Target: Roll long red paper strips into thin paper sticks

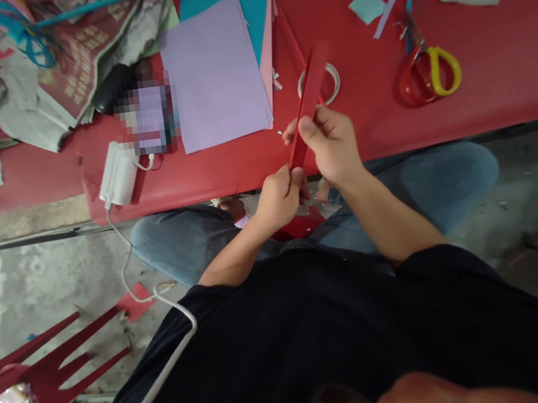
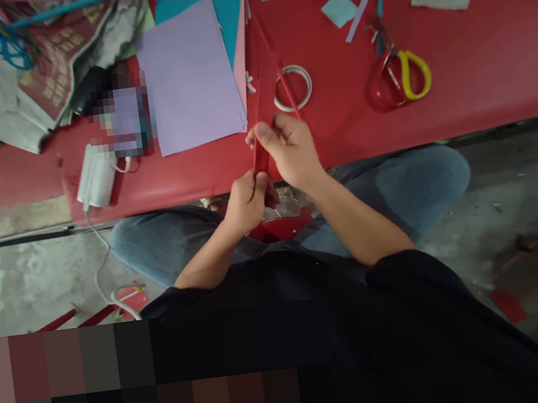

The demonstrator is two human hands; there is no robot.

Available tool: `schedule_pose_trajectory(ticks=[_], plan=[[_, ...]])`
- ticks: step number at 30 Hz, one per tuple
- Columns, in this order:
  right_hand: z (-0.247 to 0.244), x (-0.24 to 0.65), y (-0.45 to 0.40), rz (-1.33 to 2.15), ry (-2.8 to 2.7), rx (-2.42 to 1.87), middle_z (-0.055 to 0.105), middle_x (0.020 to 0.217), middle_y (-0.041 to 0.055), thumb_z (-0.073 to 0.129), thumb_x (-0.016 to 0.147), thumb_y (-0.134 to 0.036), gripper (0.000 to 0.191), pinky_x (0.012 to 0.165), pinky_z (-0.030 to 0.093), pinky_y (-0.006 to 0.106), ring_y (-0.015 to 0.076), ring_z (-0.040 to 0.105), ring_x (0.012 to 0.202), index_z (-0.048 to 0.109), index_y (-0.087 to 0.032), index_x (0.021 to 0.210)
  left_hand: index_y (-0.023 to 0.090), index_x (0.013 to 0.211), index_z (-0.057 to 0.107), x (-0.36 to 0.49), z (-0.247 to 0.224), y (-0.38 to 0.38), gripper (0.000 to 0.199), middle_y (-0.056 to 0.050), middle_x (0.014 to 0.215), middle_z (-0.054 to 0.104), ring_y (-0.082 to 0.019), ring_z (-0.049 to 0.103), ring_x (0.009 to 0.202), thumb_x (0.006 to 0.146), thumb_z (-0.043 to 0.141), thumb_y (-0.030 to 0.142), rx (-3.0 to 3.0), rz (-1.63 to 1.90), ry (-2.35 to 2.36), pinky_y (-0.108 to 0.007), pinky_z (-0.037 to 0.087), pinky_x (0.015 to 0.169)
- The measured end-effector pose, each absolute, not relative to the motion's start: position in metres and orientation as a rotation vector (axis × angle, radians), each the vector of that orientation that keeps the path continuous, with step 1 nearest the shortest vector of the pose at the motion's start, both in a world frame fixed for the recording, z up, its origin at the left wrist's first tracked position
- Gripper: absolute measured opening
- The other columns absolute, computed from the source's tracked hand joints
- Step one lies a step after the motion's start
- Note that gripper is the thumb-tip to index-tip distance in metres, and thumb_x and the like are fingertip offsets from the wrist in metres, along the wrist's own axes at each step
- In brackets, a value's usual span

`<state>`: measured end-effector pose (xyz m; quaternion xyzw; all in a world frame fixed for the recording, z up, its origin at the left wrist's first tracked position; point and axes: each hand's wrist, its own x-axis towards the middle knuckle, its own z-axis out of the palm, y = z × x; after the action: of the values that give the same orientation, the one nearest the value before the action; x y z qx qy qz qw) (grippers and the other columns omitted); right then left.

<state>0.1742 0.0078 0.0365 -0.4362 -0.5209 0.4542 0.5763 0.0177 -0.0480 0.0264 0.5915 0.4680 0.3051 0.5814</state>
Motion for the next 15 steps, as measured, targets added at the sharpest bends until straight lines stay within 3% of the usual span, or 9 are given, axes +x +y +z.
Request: schedule_pose_trajectory(ticks=[6, 15], plan=[[0.021, 0.165, -0.006, 1.105, -1.337, -1.103, 0.052, 0.074, -0.0028, 0.075, 0.097, -0.078, 0.057, 0.063, 0.04, 0.032, 0.0143, 0.047, 0.067, 0.058, -0.026, 0.081, 0.025, 0.096, 0.054, 0.003, 0.029, -0.037, 0.052, 0.0, 0.067, 0.073, -0.016, 0.07, 0.056, 0.115, 0.04, 0.071, 1.474, 0.807, 1.214, -0.03, 0.054, 0.06], [0.016, 0.167, -0.005, 0.92, -1.423, -1.081, 0.052, 0.081, -0.0011, 0.072, 0.105, -0.063, 0.048, 0.073, 0.042, 0.036, 0.0166, 0.05, 0.074, 0.055, -0.025, 0.08, 0.024, 0.096, 0.058, 0.002, 0.026, -0.038, 0.047, -0.004, 0.075, 0.07, -0.019, 0.066, 0.066, 0.115, 0.044, 0.065, 1.663, 0.841, 1.332, -0.034, 0.051, 0.069]])
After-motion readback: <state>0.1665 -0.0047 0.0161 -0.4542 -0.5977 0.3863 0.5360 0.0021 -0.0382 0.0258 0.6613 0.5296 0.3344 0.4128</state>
